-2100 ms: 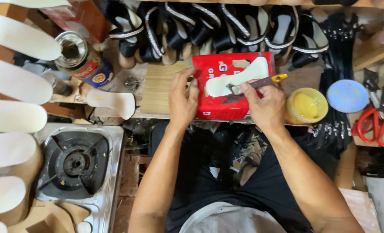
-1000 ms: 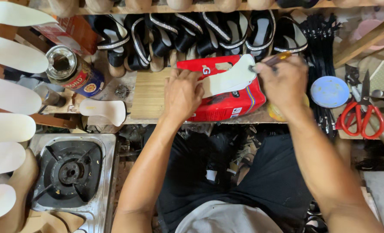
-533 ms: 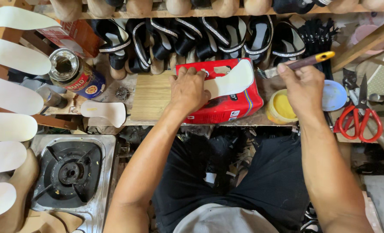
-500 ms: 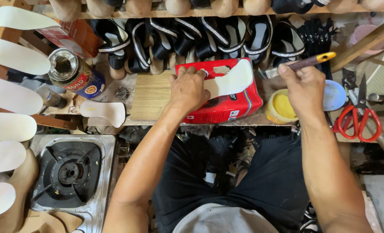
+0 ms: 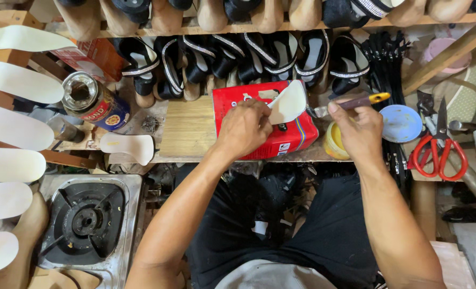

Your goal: The person applies yellow glue to white shoe insoles using a brush. They repeatedly dip the brush into a container of glue and spread it evenly across each insole, then place the treated insoles on a nearby rack.

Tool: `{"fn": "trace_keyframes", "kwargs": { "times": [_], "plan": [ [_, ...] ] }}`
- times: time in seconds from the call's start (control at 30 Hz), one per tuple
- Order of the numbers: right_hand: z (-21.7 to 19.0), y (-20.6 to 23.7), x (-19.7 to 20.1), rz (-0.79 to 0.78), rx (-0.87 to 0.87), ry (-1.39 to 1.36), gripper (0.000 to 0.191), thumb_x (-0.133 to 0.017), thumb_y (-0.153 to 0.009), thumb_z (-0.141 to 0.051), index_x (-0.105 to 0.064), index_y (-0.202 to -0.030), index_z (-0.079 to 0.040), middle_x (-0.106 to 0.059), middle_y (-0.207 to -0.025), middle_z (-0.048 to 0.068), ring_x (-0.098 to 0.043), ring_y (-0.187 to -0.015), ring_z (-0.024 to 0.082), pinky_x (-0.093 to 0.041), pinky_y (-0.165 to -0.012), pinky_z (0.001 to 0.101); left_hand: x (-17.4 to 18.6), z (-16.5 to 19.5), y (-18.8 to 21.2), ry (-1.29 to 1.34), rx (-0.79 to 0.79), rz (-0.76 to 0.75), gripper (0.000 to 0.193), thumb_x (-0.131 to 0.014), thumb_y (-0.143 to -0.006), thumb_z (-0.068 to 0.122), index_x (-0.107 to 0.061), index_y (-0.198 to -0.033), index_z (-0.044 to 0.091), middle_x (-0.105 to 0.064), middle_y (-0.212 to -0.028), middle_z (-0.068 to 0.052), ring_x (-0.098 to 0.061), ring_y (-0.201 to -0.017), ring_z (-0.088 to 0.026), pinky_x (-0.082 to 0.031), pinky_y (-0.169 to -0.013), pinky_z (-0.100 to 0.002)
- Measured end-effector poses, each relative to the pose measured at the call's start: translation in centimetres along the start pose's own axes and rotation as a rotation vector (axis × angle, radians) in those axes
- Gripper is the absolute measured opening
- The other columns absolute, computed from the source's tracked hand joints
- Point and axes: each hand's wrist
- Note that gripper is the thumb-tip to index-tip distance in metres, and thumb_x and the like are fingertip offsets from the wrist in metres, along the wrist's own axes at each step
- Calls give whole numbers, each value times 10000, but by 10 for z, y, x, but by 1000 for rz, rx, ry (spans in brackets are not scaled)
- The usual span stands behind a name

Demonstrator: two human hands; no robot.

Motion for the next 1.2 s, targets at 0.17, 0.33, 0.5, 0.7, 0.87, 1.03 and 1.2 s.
{"fn": "trace_keyframes", "kwargs": {
  "times": [0.17,0.33,0.5,0.7,0.87,1.03,1.2],
  "plan": [
    [-8,11,-2,22,31,-58,216,-769,-1013,-184,-724,-1109,5,-712,-962,8,-635,-862,60,-516,-787,221,-2,-4,1,193,65,-18,194,-716,-850,109,-744,-1021,21,-746,-993,-165,-739,-873,-323,-564,-791,-417],
    [-13,20,-12,55,-13,-91,292,-736,-1008,-192,-673,-1217,3,-714,-896,30,-641,-765,94,-531,-706,248,-5,-16,-5,452,268,-65,203,-711,-886,118,-728,-1050,1,-761,-855,-113,-730,-742,-193,-567,-700,-333],
    [-24,41,-51,-52,188,-67,347,-700,-1017,-89,-594,-1335,-1,-726,-1065,78,-706,-934,133,-593,-835,271,-13,-25,-10,774,395,-124,198,-688,-927,105,-681,-1066,-35,-726,-806,-59,-669,-687,-86,-562,-642,-266],
    [-39,44,-87,-109,246,-70,597,-765,-906,4,-476,-1428,-19,-620,-1228,127,-714,-934,154,-602,-777,277,-17,-27,-8,790,378,-104,196,-696,-928,98,-690,-1068,-38,-729,-840,-63,-676,-709,-90,-569,-650,-261],
    [-41,38,-94,-86,254,-19,595,-729,-907,55,-481,-1440,-38,-643,-1225,131,-727,-935,163,-598,-807,287,-11,-28,-6,841,371,-98,203,-676,-930,107,-696,-1076,-33,-739,-869,-47,-692,-749,-74,-593,-678,-254],
    [-38,33,-92,-88,235,-54,596,-681,-900,93,-481,-1443,-45,-639,-1225,125,-726,-947,162,-597,-829,288,2,-17,3,631,272,-8,227,-713,-935,138,-718,-1112,-3,-745,-958,-126,-703,-799,-167,-589,-717,-315],
    [-36,31,-92,-101,224,-81,599,-669,-903,101,-473,-1450,-44,-616,-1232,112,-717,-964,152,-599,-835,279,11,0,16,203,-256,247,454,-787,-804,95,-649,-1228,10,-696,-1132,-179,-677,-1020,-387,-536,-868,-449]
  ]
}}
Point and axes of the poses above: each hand's wrist, its own y-axis away from the middle knuckle, its own x-axis out of the back of the hand, z = x × y
